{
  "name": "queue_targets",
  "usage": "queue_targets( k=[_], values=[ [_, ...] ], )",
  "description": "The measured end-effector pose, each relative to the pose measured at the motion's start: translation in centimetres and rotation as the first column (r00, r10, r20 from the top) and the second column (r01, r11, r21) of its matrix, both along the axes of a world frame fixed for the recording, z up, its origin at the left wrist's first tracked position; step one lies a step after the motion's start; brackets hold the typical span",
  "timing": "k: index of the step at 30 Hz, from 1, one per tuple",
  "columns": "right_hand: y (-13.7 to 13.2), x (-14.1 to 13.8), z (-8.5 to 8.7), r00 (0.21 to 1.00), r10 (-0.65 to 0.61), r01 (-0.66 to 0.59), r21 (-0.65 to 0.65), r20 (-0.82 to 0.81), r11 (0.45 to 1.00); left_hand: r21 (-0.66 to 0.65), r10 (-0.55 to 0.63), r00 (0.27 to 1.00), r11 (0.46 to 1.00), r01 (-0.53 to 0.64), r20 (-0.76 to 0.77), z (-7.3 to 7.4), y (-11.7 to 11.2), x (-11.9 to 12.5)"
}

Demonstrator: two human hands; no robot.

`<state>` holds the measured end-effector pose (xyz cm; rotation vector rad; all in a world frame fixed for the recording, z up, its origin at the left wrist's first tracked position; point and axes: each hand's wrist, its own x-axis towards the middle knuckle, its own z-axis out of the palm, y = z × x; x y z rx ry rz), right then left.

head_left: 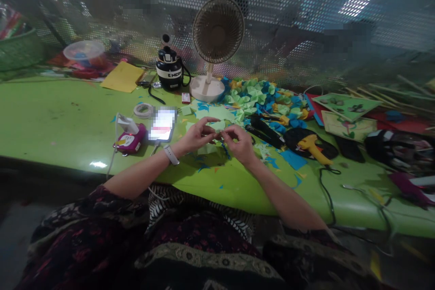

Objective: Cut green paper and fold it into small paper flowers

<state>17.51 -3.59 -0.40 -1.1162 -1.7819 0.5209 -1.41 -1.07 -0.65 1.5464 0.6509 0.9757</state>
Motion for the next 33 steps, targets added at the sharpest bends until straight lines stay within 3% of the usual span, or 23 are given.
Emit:
queue_targets(
  k=[10, 14, 18, 21, 24, 29, 33],
  values=[
    [0.1, 0.1, 0.1, 0.999, -0.005, 0.004, 0.030, 0.037, 1.000, 0.031, 0.014, 0.999, 0.999, -0.013, -0.036, 0.3, -0.2, -0.1],
    [0.2, 0.0, 0.1, 0.996, -0.035, 0.027, -0.087, -0.088, 0.996, 0.029, 0.018, 0.999, 0.999, -0.017, -0.040, 0.5, -0.3, -0.1],
    [0.5, 0.3, 0.2, 0.993, 0.069, -0.091, -0.248, -0.096, 0.965, -0.032, -0.027, 1.000, 0.999, 0.027, -0.011, 0.6, -0.3, -0.1],
    [0.4, 0.6, 0.7, 0.987, 0.162, -0.160, -0.282, -0.017, 0.946, -0.155, -0.110, 0.992, 0.981, 0.118, 0.058, 0.8, -0.2, -0.2],
    [0.1, 0.6, 1.3, 0.980, 0.197, -0.198, -0.324, -0.036, 0.925, -0.257, -0.178, 0.978, 0.945, 0.202, 0.113, 1.0, 0.0, -0.4],
    [-0.3, 0.6, 2.0, 0.967, 0.232, -0.253, -0.436, -0.102, 0.864, -0.288, -0.247, 0.958, 0.916, 0.280, 0.145, 1.2, 0.1, -0.8],
    [-0.4, 0.6, 2.1, 0.957, 0.243, -0.289, -0.468, -0.157, 0.835, -0.301, -0.236, 0.961, 0.915, 0.270, 0.143, 1.2, 0.2, -0.8]
  ],
)
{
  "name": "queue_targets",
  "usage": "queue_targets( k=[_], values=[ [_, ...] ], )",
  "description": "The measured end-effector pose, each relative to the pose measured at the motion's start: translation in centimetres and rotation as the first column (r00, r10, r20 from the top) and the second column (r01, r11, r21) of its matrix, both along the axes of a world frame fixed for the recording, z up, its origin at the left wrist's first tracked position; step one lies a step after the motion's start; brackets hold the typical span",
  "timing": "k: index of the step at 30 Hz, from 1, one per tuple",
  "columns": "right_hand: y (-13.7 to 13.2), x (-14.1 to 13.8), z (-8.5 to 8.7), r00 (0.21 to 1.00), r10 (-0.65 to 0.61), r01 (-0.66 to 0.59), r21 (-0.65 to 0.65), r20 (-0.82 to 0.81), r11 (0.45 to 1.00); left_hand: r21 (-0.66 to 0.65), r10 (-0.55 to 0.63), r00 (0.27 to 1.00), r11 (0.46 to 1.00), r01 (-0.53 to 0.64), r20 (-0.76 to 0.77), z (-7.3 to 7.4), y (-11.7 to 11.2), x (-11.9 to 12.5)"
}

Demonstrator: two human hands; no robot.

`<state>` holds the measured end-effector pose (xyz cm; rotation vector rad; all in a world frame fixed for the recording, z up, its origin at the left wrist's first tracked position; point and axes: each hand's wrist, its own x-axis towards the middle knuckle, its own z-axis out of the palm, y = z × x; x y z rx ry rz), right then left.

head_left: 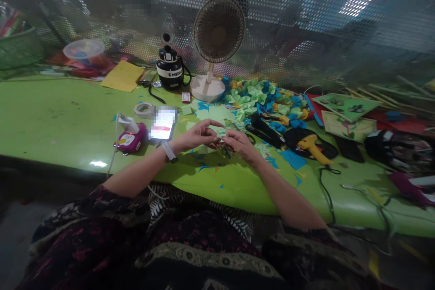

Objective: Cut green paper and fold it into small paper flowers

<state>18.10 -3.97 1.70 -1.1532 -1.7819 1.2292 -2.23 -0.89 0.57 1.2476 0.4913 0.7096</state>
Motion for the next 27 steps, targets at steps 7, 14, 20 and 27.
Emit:
queue_targets(
  k=[7, 14, 20, 27],
  values=[
    [0.4, 0.0, -0.6, 1.000, -0.017, 0.019, 0.107, -0.015, 0.994, 0.015, 0.044, 0.990, 0.999, -0.042, -0.131, 0.2, -0.3, 0.2],
    [0.3, -0.3, -0.9, 0.999, -0.016, 0.016, -0.001, -0.033, 1.000, 0.122, 0.008, 0.988, 0.993, 0.011, -0.152, -0.2, -0.4, 0.6],
    [0.4, 0.0, -0.7, 0.998, -0.056, 0.054, -0.038, -0.040, 0.998, 0.127, -0.023, 0.987, 0.991, 0.044, -0.157, -0.5, -0.2, 0.5],
    [0.4, -0.3, -1.1, 0.985, -0.125, 0.096, 0.225, 0.118, 0.970, 0.117, 0.052, 0.987, 0.993, -0.034, -0.152, -0.7, -0.3, 0.7]
  ],
)
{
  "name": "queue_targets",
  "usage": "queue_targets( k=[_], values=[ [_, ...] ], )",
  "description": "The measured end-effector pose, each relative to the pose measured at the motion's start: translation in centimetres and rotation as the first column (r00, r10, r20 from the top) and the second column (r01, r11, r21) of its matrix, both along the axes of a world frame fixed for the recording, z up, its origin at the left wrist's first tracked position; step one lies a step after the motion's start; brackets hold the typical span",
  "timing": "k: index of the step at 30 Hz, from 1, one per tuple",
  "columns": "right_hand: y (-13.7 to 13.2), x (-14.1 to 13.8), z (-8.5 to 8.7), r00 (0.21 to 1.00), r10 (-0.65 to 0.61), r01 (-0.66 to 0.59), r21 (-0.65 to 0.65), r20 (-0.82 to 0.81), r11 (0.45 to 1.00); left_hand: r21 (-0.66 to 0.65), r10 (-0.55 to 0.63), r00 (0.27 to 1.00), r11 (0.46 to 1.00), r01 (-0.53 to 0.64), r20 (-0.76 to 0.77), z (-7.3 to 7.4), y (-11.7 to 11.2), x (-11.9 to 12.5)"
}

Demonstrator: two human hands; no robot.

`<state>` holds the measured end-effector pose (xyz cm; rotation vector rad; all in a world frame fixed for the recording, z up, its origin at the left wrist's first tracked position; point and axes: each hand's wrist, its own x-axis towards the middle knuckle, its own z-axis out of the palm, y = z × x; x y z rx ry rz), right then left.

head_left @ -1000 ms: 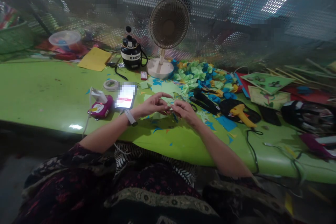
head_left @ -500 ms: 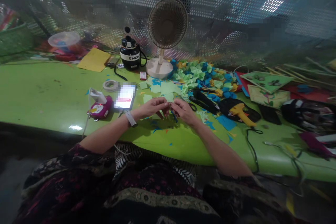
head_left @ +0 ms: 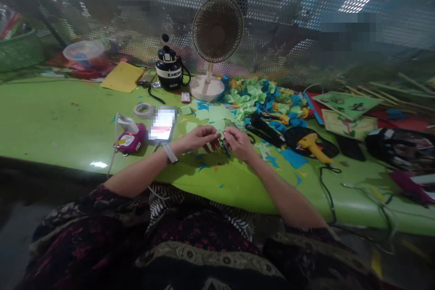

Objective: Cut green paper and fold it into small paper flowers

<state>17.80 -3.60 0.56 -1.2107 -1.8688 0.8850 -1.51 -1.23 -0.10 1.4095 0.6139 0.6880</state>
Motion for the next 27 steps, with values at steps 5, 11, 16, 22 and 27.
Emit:
queue_targets(
  k=[5, 11, 16, 22, 27],
  values=[
    [0.8, 2.7, 2.5, 0.894, -0.148, 0.070, 0.194, 0.423, 0.979, 0.023, 0.105, 0.994, 0.994, -0.105, 0.007, -0.1, 0.3, 0.0],
    [2.4, 6.8, 4.1, 0.397, -0.139, 0.305, 0.013, 0.907, 0.952, -0.022, 0.204, 0.979, 0.979, -0.204, 0.007, 0.1, 0.5, 0.0],
    [3.2, 6.5, 2.7, 0.321, -0.059, 0.297, -0.041, 0.945, 0.954, -0.023, 0.220, 0.975, 0.975, -0.220, 0.004, 0.0, 0.5, -0.1],
    [3.4, 7.1, 2.8, 0.370, 0.015, 0.268, -0.122, 0.929, 0.956, -0.048, 0.228, 0.974, 0.973, -0.227, 0.015, 0.1, 0.6, 0.0],
    [3.3, 8.0, 3.2, 0.806, -0.001, 0.252, -0.341, 0.592, 0.906, -0.064, 0.285, 0.955, 0.958, -0.280, 0.077, 0.3, 0.6, 0.0]
  ],
)
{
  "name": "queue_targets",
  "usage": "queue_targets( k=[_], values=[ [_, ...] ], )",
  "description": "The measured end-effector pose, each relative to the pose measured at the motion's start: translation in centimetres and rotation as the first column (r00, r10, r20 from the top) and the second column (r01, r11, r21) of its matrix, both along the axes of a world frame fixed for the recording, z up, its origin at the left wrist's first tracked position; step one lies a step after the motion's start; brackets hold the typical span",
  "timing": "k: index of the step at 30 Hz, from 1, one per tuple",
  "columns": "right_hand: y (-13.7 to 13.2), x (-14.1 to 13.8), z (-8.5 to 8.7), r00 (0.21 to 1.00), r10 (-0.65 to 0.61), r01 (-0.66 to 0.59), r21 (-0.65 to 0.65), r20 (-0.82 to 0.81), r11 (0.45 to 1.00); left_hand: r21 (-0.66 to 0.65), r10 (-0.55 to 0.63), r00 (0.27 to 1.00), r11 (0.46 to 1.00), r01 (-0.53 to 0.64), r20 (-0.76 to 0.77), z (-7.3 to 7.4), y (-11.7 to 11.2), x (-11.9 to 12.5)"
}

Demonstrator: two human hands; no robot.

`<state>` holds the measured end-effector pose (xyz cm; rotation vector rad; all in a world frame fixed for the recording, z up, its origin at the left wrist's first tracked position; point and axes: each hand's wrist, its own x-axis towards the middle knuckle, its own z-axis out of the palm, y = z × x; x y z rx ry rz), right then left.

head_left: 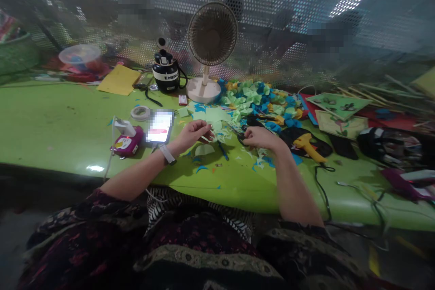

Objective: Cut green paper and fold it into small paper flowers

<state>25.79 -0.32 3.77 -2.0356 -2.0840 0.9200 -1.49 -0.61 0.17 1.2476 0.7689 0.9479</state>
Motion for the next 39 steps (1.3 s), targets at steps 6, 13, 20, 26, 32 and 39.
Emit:
queue_targets(
  k=[6, 13, 20, 26, 32, 39],
  values=[
    [-0.8, -2.5, 0.0, 0.752, -0.097, 0.097, -0.037, -0.652, 0.995, 0.003, 0.064, 0.996, 0.998, -0.064, 0.068, 0.2, -0.2, 0.1],
    [-1.9, -5.9, -1.4, 0.696, -0.030, -0.046, -0.086, -0.718, 0.995, 0.039, 0.120, 0.985, 0.991, -0.126, 0.122, 0.4, -0.2, 0.1],
    [-2.4, -6.5, -1.6, 0.699, 0.062, -0.173, -0.084, -0.712, 0.981, 0.045, 0.119, 0.984, 0.991, -0.126, 0.134, 0.2, -0.1, 0.1],
    [-2.5, -6.5, -1.6, 0.696, 0.073, -0.182, -0.077, -0.715, 0.980, 0.036, 0.097, 0.988, 0.994, -0.102, 0.120, 0.2, -0.3, 0.2],
    [-2.5, -6.5, -1.7, 0.701, 0.084, -0.174, -0.055, -0.708, 0.983, 0.042, 0.078, 0.990, 0.996, -0.083, 0.119, 0.1, -0.4, 0.2],
    [-2.8, -6.8, -1.4, 0.693, 0.097, -0.165, -0.026, -0.714, 0.986, 0.033, 0.068, 0.987, 0.997, -0.074, 0.143, 0.1, -0.4, 0.3]
  ],
)
